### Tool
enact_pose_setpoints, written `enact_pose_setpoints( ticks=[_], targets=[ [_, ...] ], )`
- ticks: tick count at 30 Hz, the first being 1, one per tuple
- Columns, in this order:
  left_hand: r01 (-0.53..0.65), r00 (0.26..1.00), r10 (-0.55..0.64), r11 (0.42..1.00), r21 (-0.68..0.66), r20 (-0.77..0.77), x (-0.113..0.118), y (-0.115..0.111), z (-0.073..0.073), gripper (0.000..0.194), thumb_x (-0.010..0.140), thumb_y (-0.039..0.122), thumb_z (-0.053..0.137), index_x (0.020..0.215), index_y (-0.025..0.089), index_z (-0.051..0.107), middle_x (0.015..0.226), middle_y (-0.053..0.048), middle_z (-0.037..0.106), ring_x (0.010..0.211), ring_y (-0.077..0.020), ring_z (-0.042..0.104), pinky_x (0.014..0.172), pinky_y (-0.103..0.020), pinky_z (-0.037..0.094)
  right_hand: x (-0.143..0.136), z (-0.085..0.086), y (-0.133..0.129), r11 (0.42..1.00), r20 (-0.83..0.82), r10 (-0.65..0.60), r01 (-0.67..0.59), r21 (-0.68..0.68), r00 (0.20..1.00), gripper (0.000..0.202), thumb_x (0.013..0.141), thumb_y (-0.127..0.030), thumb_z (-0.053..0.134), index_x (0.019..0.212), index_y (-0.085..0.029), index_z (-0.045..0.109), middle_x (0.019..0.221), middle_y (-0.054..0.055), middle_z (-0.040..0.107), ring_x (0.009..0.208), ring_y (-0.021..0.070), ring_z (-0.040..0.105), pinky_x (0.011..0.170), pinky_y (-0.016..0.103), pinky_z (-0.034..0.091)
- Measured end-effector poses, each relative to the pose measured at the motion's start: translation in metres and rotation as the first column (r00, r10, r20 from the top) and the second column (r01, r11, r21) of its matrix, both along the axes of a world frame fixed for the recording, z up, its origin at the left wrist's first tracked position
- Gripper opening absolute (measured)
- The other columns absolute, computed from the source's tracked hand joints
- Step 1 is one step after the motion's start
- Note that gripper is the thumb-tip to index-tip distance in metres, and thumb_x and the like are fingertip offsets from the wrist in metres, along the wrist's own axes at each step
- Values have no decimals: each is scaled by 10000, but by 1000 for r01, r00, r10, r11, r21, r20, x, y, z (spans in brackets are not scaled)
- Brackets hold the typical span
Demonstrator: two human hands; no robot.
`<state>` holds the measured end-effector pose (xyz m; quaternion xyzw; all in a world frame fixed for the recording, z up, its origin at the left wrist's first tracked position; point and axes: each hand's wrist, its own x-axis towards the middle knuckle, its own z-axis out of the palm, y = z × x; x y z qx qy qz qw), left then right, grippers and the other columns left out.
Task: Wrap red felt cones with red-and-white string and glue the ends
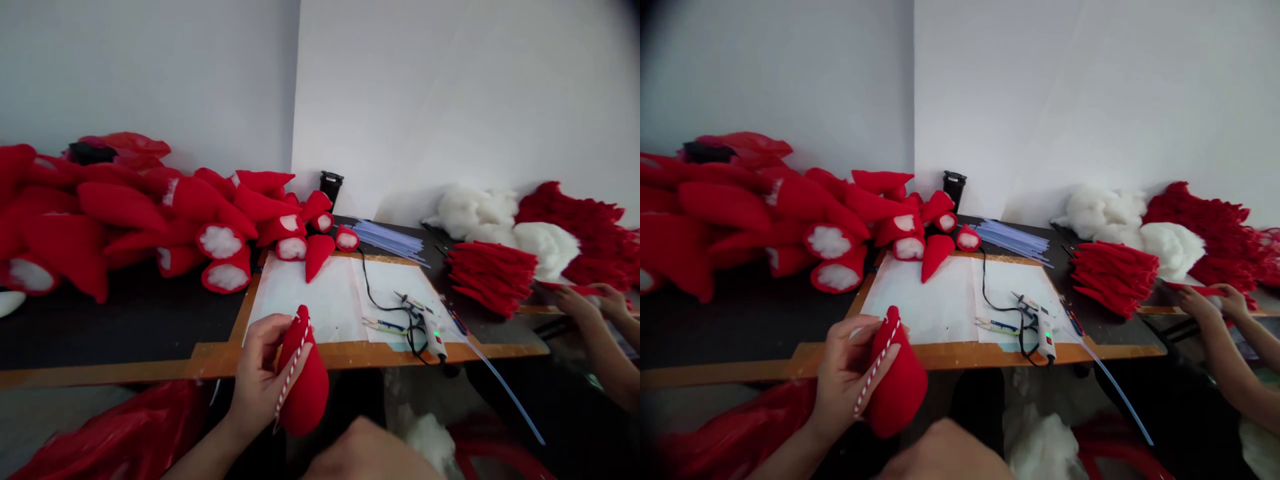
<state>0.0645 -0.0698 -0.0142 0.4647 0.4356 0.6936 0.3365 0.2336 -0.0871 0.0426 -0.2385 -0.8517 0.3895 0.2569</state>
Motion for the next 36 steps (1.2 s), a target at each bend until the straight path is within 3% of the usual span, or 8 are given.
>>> enact_pose_setpoints(
  ticks=[4, 7, 12, 17, 21, 25, 29, 36],
  targets=[
    [85, 988, -83, 996, -11, 131, 8, 0, 8, 499, 845, 213, 729, 1186, 317, 379, 1007, -7, 696, 771, -156, 712, 645, -252, 580, 9, -20, 21, 895, -198, -445, 443, -58, 873, 204, 888, -263, 667, 1090, -269, 636, 1040, 9, 706, 890, 143, 663, 784, 219, 521],
    [90, 993, -89, 996, -13, 75, 12, 1, 10, 376, 866, 227, 705, 1100, 305, 422, 1060, -9, 675, 796, -149, 701, 647, -239, 568, 4, -45, 25, 910, -264, -405, 358, -208, 875, 652, 834, -319, 748, 1416, -311, 453, 1408, 59, 574, 1229, 228, 594, 1030, 334, 490],
    [-19, 959, 45, 996, 92, -281, 10, 5, 14, 115, 980, 223, 496, 1020, 242, 602, 1199, -54, 587, 1135, -188, 593, 952, -305, 494, -6, -67, 20, 841, -281, -540, 523, -140, 793, 594, 850, -253, 723, 1389, -341, 488, 1374, 28, 617, 1249, 226, 600, 1042, 320, 490],
    [-90, 865, 156, 983, 158, -477, 14, 5, 16, 157, 900, 193, 626, 1046, 220, 576, 969, -18, 607, 885, -148, 588, 799, -251, 483, -3, -64, 21, 831, -287, -544, 553, -55, 789, 575, 848, -200, 674, 1382, -316, 493, 1320, 33, 650, 1176, 218, 645, 999, 318, 520],
    [15, 920, -21, 1000, -19, -391, 15, 7, 15, 86, 973, 231, 521, 1014, 233, 597, 900, 2, 639, 808, -125, 613, 740, -224, 490, 5, -67, 21, 792, -299, -609, 582, -182, 735, 509, 844, -250, 675, 1338, -275, 554, 1320, 57, 647, 1182, 247, 632, 1021, 361, 498],
    [215, 960, -248, 951, -224, -132, 14, 10, 17, 178, 989, 393, 499, 996, 235, 582, 767, 27, 589, 626, -101, 546, 535, -184, 425, 10, -74, 20, 741, -338, -654, 481, -469, 677, 495, 809, -339, 704, 1287, -245, 612, 1326, 79, 648, 1221, 295, 594, 1055, 412, 449],
    [238, 964, -259, 941, -241, -58, 16, 8, 20, 202, 957, 424, 559, 946, 223, 578, 706, 42, 539, 597, -88, 493, 525, -169, 394, 7, -78, 18, 635, -426, -692, 211, -743, 582, 516, 737, -382, 732, 1228, -245, 656, 1267, 73, 690, 1114, 286, 639, 935, 374, 512],
    [238, 971, -241, 949, -205, 12, 21, 7, 17, 257, 918, 437, 605, 851, 189, 598, 685, 18, 566, 616, -112, 522, 565, -200, 433, 1, -81, 14, 550, -509, -734, -46, -834, 450, 481, 667, -350, 709, 1136, -246, 738, 1046, 62, 774, 816, 250, 714, 717, 346, 569]
  ],
)
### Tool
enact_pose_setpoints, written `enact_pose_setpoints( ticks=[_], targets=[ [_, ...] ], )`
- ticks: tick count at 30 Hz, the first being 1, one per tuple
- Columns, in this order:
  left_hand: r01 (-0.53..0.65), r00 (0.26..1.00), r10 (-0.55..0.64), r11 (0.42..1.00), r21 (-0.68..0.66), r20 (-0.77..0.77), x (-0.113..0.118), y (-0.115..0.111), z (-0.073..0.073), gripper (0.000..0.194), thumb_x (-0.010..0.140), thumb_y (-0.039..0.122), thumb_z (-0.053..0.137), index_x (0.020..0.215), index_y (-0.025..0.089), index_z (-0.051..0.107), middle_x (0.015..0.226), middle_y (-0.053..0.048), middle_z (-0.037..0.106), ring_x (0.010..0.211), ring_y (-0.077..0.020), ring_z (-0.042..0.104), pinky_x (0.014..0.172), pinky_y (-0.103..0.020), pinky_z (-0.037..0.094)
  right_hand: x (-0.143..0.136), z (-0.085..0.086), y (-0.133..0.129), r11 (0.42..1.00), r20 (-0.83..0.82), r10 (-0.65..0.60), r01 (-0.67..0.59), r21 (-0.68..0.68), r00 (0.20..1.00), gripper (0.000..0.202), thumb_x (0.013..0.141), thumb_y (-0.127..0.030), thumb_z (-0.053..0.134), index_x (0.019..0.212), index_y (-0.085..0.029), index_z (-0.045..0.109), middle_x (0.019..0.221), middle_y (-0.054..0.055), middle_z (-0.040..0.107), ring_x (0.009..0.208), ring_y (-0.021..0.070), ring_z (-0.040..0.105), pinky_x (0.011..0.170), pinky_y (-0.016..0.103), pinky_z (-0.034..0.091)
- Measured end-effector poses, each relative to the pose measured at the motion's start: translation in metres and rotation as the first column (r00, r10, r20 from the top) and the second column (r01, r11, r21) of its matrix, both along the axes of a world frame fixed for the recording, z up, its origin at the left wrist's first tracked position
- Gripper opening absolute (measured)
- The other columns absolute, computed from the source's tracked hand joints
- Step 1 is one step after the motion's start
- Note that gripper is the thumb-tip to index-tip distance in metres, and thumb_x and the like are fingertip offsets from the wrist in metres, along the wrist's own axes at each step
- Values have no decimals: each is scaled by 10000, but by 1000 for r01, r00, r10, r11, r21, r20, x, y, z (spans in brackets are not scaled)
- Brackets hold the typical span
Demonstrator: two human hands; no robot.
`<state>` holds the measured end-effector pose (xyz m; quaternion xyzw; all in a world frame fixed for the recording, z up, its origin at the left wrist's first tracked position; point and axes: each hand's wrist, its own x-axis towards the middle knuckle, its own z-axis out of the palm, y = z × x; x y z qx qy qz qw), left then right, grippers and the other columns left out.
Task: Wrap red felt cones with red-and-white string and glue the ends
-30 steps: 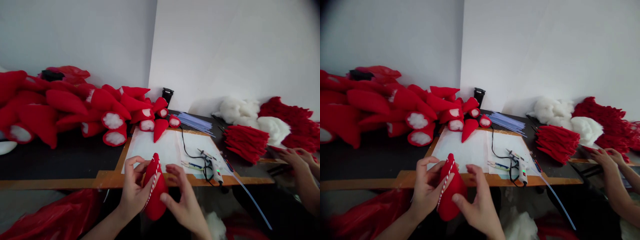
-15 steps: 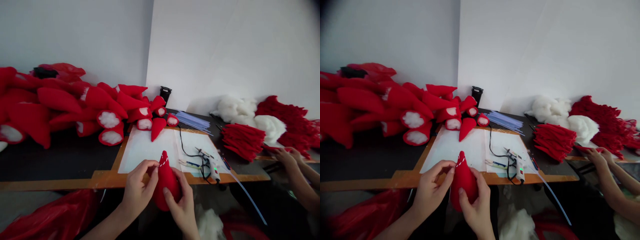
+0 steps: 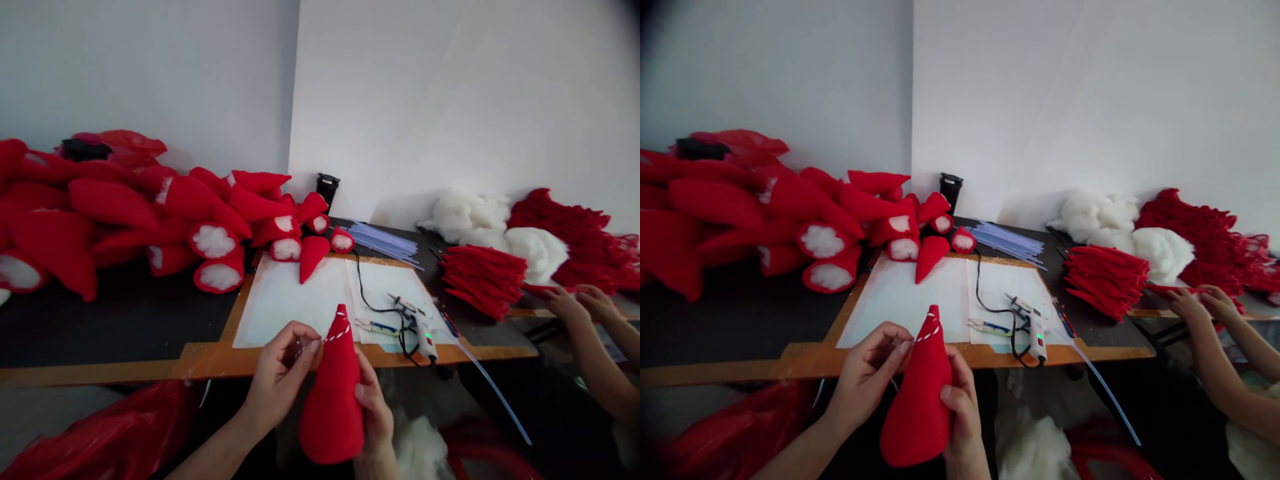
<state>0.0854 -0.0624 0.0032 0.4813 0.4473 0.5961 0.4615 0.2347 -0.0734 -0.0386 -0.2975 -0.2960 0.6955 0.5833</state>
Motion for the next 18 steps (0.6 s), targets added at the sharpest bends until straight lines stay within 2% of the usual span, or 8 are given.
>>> enact_pose_setpoints(
  ticks=[7, 13, 18],
  targets=[
    [-68, 991, 76, 995, 71, -109, -1, 2, -6, 252, 935, 415, 581, 901, 181, 669, 772, -18, 654, 670, -133, 575, 610, -223, 443, -1, -18, 1, 999, 116, 0, -5, 39, 993, 554, 717, -496, 598, 1186, -228, 719, 1027, 97, 780, 772, 297, 733, 685, 429, 592],
    [42, 998, -42, 999, 6, -39, 3, 3, -7, 273, 942, 438, 571, 897, 183, 660, 784, -15, 677, 687, -137, 591, 619, -220, 452, -5, -10, 5, 982, 237, 35, -77, 172, 971, 599, 772, -538, 592, 1306, -269, 623, 1286, 74, 696, 1128, 338, 683, 906, 473, 577],
    [79, 997, -79, 996, -29, -22, 7, 3, -12, 291, 942, 455, 567, 897, 181, 654, 754, -4, 650, 674, -129, 559, 614, -217, 428, -5, -15, 2, 989, 349, -81, 32, 142, 933, 496, 943, -542, 508, 1343, -272, 620, 1392, 56, 631, 1275, 281, 601, 1051, 442, 506]
  ],
)
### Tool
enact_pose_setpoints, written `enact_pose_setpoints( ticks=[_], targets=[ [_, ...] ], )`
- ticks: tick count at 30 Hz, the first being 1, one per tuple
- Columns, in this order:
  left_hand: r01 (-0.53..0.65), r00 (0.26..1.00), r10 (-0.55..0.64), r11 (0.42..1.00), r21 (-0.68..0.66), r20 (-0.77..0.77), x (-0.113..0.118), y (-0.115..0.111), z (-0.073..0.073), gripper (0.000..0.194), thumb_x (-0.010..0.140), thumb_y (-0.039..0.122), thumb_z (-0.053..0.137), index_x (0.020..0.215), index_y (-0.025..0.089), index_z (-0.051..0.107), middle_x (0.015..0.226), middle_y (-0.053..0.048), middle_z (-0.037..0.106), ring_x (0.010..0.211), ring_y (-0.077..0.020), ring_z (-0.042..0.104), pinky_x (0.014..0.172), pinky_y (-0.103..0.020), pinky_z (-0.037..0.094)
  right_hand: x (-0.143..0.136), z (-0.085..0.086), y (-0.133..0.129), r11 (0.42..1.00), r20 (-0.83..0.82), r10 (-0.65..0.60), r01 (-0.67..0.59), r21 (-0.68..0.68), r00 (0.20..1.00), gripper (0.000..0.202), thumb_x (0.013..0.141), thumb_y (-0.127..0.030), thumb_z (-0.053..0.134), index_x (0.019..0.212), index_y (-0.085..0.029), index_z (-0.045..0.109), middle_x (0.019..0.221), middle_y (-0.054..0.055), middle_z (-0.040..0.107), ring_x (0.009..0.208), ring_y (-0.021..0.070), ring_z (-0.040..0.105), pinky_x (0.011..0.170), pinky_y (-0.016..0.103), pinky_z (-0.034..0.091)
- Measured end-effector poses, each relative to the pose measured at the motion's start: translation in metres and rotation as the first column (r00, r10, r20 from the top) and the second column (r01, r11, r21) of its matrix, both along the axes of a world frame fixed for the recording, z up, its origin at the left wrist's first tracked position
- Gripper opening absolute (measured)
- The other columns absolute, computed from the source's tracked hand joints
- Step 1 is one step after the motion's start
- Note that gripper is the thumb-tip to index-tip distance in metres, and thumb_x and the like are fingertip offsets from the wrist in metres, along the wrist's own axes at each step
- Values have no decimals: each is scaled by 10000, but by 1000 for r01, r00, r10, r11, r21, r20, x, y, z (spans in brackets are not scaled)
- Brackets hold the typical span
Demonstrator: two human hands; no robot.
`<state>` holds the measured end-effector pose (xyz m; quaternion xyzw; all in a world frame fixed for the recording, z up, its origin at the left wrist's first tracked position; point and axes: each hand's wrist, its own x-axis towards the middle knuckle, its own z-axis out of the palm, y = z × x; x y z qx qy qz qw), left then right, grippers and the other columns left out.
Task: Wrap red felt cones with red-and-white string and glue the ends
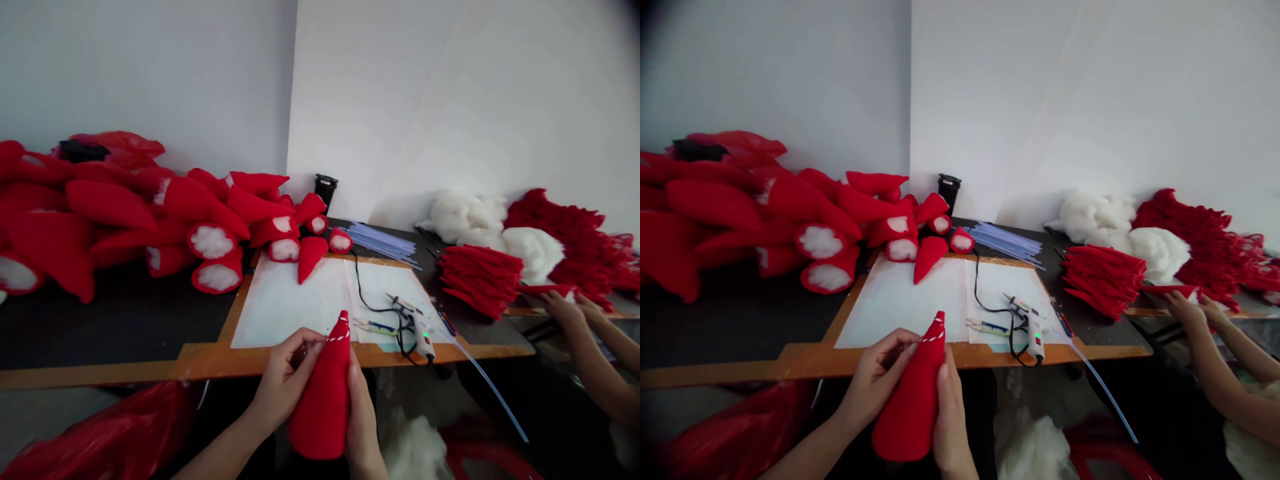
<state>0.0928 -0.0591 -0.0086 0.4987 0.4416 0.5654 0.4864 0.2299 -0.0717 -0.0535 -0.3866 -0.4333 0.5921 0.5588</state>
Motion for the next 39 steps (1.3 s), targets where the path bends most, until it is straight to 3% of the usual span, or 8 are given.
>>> enact_pose_setpoints(
  ticks=[3, 6, 12, 18, 21, 24, 35, 39],
  targets=[
    [9, 1000, -9, 1000, 11, -3, 1, 0, -2, 287, 947, 447, 560, 900, 180, 655, 755, -6, 651, 678, -131, 559, 622, -222, 428, 6, -7, -2, 999, 52, -32, 32, 5, 998, 518, 914, -529, 606, 1353, -256, 620, 1402, 84, 620, 1281, 301, 595, 1033, 454, 520],
    [24, 999, -24, 1000, 12, -23, 1, 0, -2, 281, 946, 439, 559, 885, 181, 650, 759, -8, 652, 679, -136, 556, 630, -231, 432, 9, -9, -2, 1000, -55, -23, 23, -4, 998, 514, 848, -504, 705, 1304, -272, 655, 1348, 85, 662, 1227, 312, 637, 991, 454, 549],
    [50, 999, -50, 999, -19, 14, 1, 0, -6, 313, 936, 469, 565, 840, 179, 634, 737, -8, 632, 659, -136, 542, 607, -233, 423, 0, 7, 5, 993, -195, -12, -12, -120, 981, 476, 844, -485, 706, 1270, -282, 643, 1291, 79, 697, 1124, 280, 695, 952, 423, 565],
    [-103, 993, 104, 995, 9, -55, 3, -3, -11, 282, 958, 439, 535, 849, 191, 614, 756, -2, 633, 684, -145, 575, 630, -236, 455, -8, 24, 8, 995, -32, -103, 102, -11, 994, 207, 907, -444, 660, 864, -242, 678, 808, -16, 721, 730, 147, 680, 691, 227, 557],
    [-188, 978, 190, 982, 34, -90, 5, -5, -14, 255, 972, 412, 513, 869, 199, 608, 757, 3, 638, 677, -144, 584, 632, -236, 463, -3, 20, -2, 993, 128, -104, 96, 67, 986, 330, 938, -497, 592, 1024, -210, 730, 1051, 70, 758, 975, 227, 704, 872, 309, 562],
    [-227, 965, 233, 972, 61, -121, 6, -7, -16, 223, 970, 385, 514, 882, 203, 608, 748, 8, 636, 655, -142, 581, 616, -232, 464, 2, 13, -10, 995, 205, -28, 7, 103, 978, 571, 796, -469, 768, 1294, -218, 644, 1319, 106, 673, 1214, 308, 627, 1028, 416, 511],
    [-136, 973, 163, 978, 161, -165, -1, -8, -16, 203, 1002, 330, 468, 869, 214, 568, 770, 25, 575, 659, -115, 524, 612, -204, 424, 8, 12, -6, 982, 291, -149, 106, 158, 945, 465, 829, -304, 732, 1274, -220, 622, 1288, 100, 673, 1192, 294, 629, 1033, 433, 503],
    [-96, 975, 123, 984, 151, -186, -3, -11, -16, 198, 989, 336, 499, 866, 206, 584, 741, 26, 559, 637, -112, 495, 598, -209, 404, 7, 15, -7, 988, 167, -111, 90, 129, 980, 436, 823, -314, 738, 1231, -240, 602, 1245, 87, 674, 1166, 270, 636, 1019, 400, 505]
  ],
)
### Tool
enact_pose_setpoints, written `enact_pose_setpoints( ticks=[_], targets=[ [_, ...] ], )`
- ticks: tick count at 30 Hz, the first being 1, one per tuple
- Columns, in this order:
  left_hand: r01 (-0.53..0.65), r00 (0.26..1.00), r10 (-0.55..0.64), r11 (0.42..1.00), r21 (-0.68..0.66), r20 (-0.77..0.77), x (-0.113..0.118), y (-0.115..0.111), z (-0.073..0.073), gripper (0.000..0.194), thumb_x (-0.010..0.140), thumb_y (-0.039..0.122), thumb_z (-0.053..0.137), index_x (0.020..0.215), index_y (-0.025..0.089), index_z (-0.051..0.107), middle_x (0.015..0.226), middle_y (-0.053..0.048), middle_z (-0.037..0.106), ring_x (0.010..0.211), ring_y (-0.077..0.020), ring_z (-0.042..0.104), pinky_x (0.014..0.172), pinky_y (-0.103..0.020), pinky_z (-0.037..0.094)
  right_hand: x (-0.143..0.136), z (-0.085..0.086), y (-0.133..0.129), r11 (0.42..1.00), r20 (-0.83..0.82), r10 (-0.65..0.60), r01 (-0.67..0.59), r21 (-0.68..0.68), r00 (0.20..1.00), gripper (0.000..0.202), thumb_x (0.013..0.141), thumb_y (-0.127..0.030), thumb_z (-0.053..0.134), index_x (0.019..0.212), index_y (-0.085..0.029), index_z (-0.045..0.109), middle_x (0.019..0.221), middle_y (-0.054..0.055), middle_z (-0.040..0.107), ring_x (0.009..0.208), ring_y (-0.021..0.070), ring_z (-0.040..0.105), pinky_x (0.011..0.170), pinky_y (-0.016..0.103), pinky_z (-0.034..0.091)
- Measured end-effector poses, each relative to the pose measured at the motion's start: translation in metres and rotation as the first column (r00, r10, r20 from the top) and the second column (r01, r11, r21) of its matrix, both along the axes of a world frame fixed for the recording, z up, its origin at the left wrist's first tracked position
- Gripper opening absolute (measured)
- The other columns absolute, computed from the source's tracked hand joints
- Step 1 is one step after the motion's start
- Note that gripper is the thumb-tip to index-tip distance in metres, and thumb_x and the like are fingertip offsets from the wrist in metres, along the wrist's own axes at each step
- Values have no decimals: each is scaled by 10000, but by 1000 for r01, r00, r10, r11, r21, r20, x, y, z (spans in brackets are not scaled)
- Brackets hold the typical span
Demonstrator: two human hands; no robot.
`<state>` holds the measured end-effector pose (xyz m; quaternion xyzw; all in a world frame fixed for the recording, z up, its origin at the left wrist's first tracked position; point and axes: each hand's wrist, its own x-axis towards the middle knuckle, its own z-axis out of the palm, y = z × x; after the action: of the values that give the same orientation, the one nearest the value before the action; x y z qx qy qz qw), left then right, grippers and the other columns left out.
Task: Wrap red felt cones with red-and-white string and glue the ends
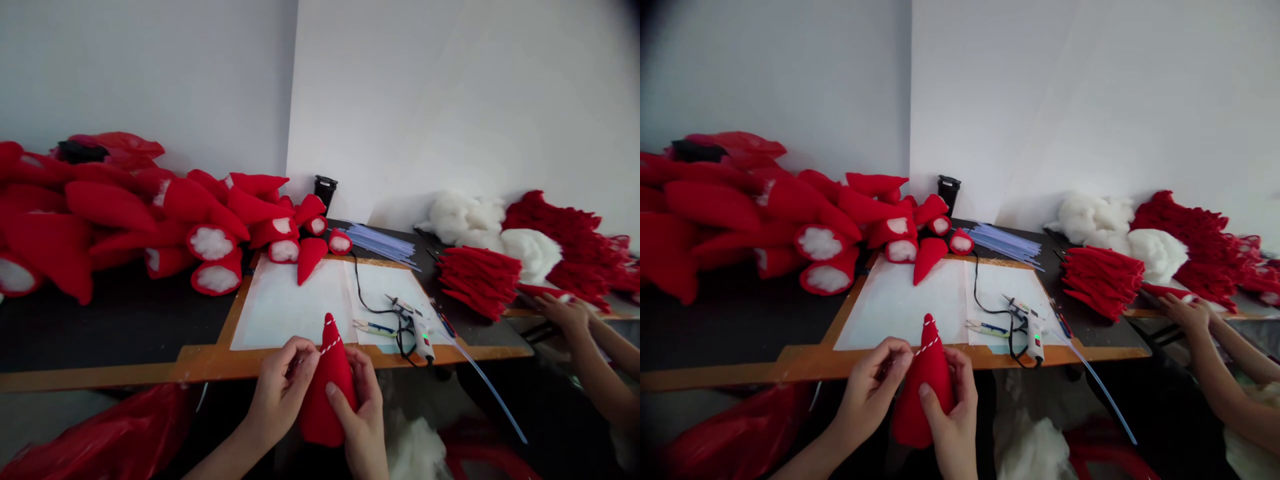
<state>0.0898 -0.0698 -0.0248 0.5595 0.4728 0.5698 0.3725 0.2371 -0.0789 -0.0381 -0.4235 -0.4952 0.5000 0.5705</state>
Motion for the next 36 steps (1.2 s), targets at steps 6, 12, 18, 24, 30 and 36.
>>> enact_pose_setpoints(
  ticks=[6, 12, 18, 24, 30, 36],
  targets=[
    [50, 998, -49, 998, -40, 44, 0, 1, -3, 238, 978, 384, 512, 840, 204, 583, 727, 21, 545, 639, -120, 481, 593, -219, 395, -1, -4, -3, 978, -314, 145, -184, -100, 938, 382, 821, -410, 745, 1163, -288, 627, 1175, 54, 708, 1057, 261, 690, 898, 377, 574],
    [45, 995, -38, 996, -72, 93, 4, 1, -2, 237, 973, 395, 518, 842, 205, 571, 743, 20, 553, 659, -124, 508, 615, -219, 422, 1, -13, -4, 992, 46, 122, -122, 5, 991, 386, 931, -443, 625, 1279, -282, 663, 1391, 65, 601, 1289, 268, 557, 1098, 395, 449],
    [165, 983, -159, 984, -70, 87, 2, 1, -3, 281, 978, 418, 513, 806, 198, 539, 724, 27, 534, 650, -117, 486, 608, -218, 402, 0, -2, -4, 969, -188, 166, -196, -152, 968, 686, 739, -400, 831, 1360, -275, 566, 1337, 87, 643, 1213, 311, 612, 1024, 427, 498],
    [166, 983, -159, 983, -74, 97, -1, 1, -7, 351, 987, 437, 492, 733, 194, 494, 685, 36, 491, 625, -108, 447, 585, -219, 371, -5, -2, -4, 939, -480, 150, -277, -205, 865, 430, 753, -396, 812, 1111, -267, 613, 1101, 60, 726, 1008, 268, 693, 874, 374, 549],
    [173, 981, -163, 981, -84, 106, 0, 2, -7, 345, 989, 433, 490, 749, 188, 533, 710, 25, 540, 649, -112, 487, 613, -220, 397, -10, -3, -11, 970, -307, 113, -172, -171, 945, 665, 669, -496, 867, 1242, -284, 602, 1246, 44, 688, 1108, 261, 652, 938, 333, 519],
    [231, 964, -214, 968, -102, 156, -3, 1, -8, 355, 969, 446, 528, 732, 183, 519, 670, 36, 493, 604, -98, 434, 564, -213, 360, -2, 4, -8, 956, -322, 116, -193, -219, 940, 626, 679, -387, 874, 1228, -245, 609, 1186, 68, 712, 1021, 248, 678, 882, 331, 540]
  ],
)
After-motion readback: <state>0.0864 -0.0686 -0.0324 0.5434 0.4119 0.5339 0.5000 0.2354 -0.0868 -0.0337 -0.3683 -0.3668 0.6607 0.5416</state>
